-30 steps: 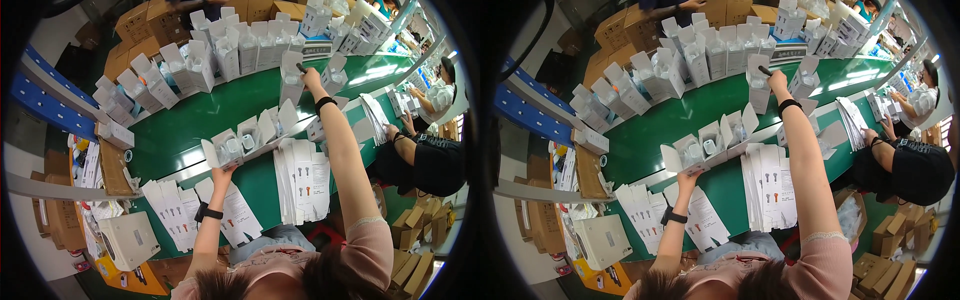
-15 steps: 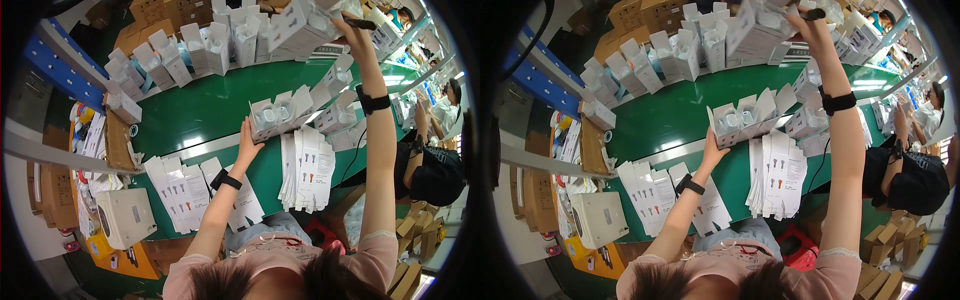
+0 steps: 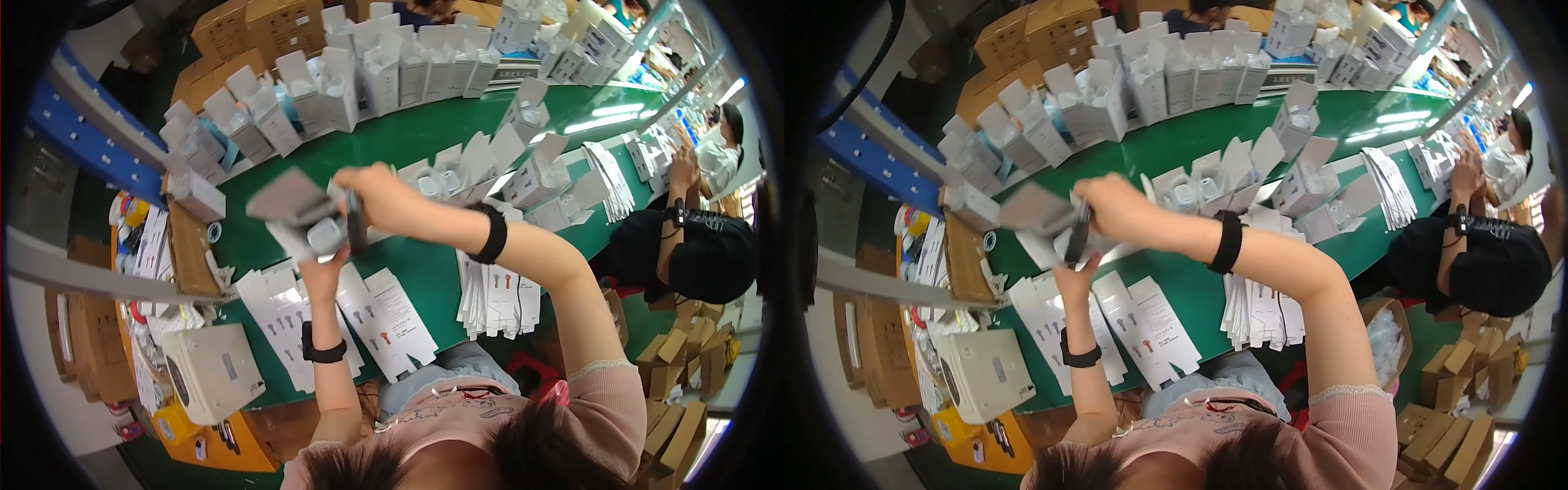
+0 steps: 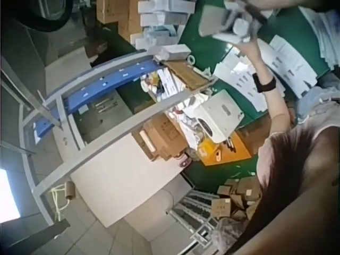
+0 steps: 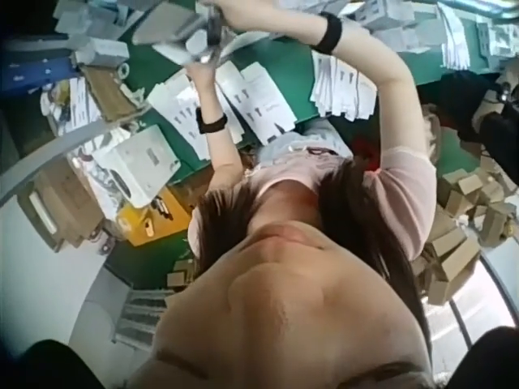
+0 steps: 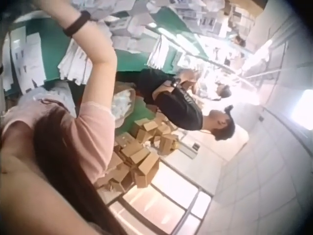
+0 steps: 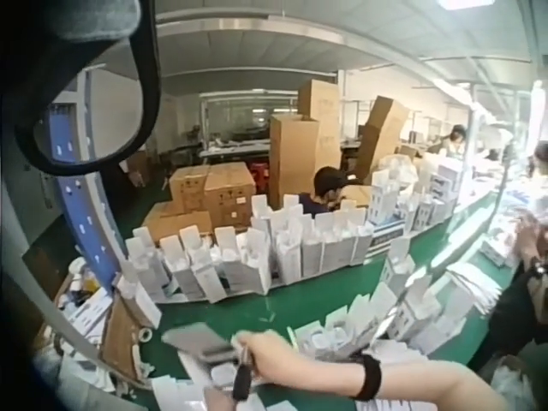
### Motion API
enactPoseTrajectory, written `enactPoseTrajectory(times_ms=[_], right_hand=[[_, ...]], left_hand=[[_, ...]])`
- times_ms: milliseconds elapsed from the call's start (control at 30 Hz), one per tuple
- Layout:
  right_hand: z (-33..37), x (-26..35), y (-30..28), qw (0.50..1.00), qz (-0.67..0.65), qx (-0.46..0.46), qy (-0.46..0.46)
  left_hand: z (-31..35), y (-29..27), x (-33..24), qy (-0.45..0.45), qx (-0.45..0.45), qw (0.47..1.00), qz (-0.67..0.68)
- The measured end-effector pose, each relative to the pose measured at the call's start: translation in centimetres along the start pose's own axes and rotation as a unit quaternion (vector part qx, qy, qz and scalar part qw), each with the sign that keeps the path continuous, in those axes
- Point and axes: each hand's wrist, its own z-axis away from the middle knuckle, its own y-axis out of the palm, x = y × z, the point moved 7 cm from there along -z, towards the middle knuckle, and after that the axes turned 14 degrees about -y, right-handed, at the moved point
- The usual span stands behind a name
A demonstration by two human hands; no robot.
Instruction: Marking individual white cardboard packaging components with a marker and sorting them into stacks.
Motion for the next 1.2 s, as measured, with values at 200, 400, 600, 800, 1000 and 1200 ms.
enactPoseTrajectory(times_ms=[200,400,600,800,1000,1200], right_hand=[[4.7,-4.7,-5.8,0.994,-0.047,-0.032,0.088],[13.8,-23.0,-27.5,0.898,0.319,-0.058,0.298],[26.2,-36.8,-24.8,0.832,0.112,0.077,0.538],[26.7,-37.1,-20.6,0.822,-0.062,-0.087,0.559],[25.2,-37.3,-25.6,0.852,0.023,-0.079,0.517],[22.2,-26.4,-33.5,0.872,0.059,-0.24,0.422]], left_hand=[[-0.1,4.0,-0.8,0.082,-0.031,0.996,-0.008],[-0.8,6.9,3.9,-0.072,0.038,0.996,0.024],[-0.8,7.8,5.4,-0.091,0.07,0.993,-0.001],[1.7,0.1,2.0,-0.117,0.104,0.967,-0.202],[-3.3,-16.5,-1.7,-0.065,-0.243,0.964,-0.089],[-17.1,-22.6,3.7,-0.101,-0.443,0.885,-0.1]])
